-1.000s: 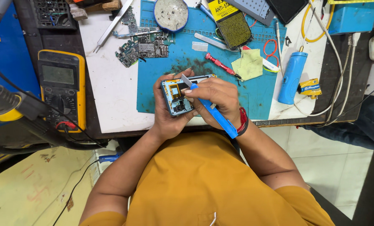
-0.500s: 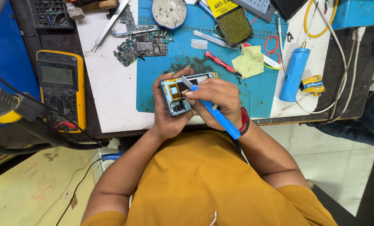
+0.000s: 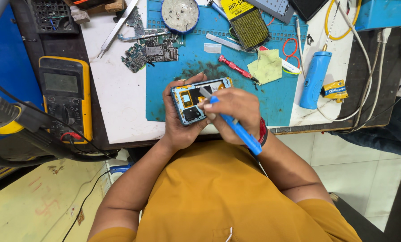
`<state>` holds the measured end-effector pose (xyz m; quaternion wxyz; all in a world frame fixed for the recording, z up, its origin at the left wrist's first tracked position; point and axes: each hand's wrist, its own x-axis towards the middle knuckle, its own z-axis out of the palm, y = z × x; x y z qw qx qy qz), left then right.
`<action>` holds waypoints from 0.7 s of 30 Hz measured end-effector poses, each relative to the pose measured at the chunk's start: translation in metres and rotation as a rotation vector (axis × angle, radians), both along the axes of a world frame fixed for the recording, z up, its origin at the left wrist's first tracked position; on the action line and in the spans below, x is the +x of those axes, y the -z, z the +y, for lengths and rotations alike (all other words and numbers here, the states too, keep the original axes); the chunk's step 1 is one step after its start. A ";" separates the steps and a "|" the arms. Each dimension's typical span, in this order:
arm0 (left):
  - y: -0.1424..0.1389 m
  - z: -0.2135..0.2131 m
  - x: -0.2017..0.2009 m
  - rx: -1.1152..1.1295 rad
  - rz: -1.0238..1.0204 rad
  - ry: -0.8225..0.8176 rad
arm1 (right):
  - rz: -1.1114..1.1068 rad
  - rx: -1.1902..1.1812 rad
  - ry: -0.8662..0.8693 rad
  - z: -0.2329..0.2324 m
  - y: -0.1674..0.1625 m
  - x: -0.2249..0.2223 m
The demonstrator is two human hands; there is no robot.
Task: The person repairs a disassembled smartphone at a workbench. They use a screwdriver to unscrew and work on the phone's internal components, apply a blue handheld tool to the board area, manipulate small parts with their fingers, reposition the phone chassis, and use a pry tool on the device before handling the phone's back panel.
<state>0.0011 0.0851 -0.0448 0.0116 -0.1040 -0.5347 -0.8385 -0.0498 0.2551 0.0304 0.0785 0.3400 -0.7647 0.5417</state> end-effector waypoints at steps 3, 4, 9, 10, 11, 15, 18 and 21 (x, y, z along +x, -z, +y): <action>0.000 0.000 -0.001 -0.004 0.035 -0.014 | 0.203 0.091 -0.029 0.000 -0.002 0.001; 0.001 0.000 -0.001 -0.004 0.055 -0.018 | 0.282 0.117 -0.043 -0.001 -0.003 0.002; 0.004 0.002 0.004 0.000 0.018 -0.082 | 0.454 0.232 -0.004 -0.008 -0.003 0.011; 0.004 0.003 0.005 -0.005 0.012 -0.086 | 0.441 0.228 0.007 -0.009 -0.003 0.014; 0.005 0.004 0.007 -0.006 0.021 -0.084 | 0.429 0.225 0.018 -0.010 -0.002 0.016; 0.005 0.007 0.009 -0.025 0.066 -0.072 | 0.320 0.146 0.047 -0.011 -0.001 0.020; 0.004 0.008 0.011 -0.034 0.077 -0.089 | 0.383 0.154 0.029 -0.010 -0.002 0.025; 0.003 0.007 0.014 -0.055 0.050 -0.113 | 0.395 0.178 0.037 -0.013 0.000 0.031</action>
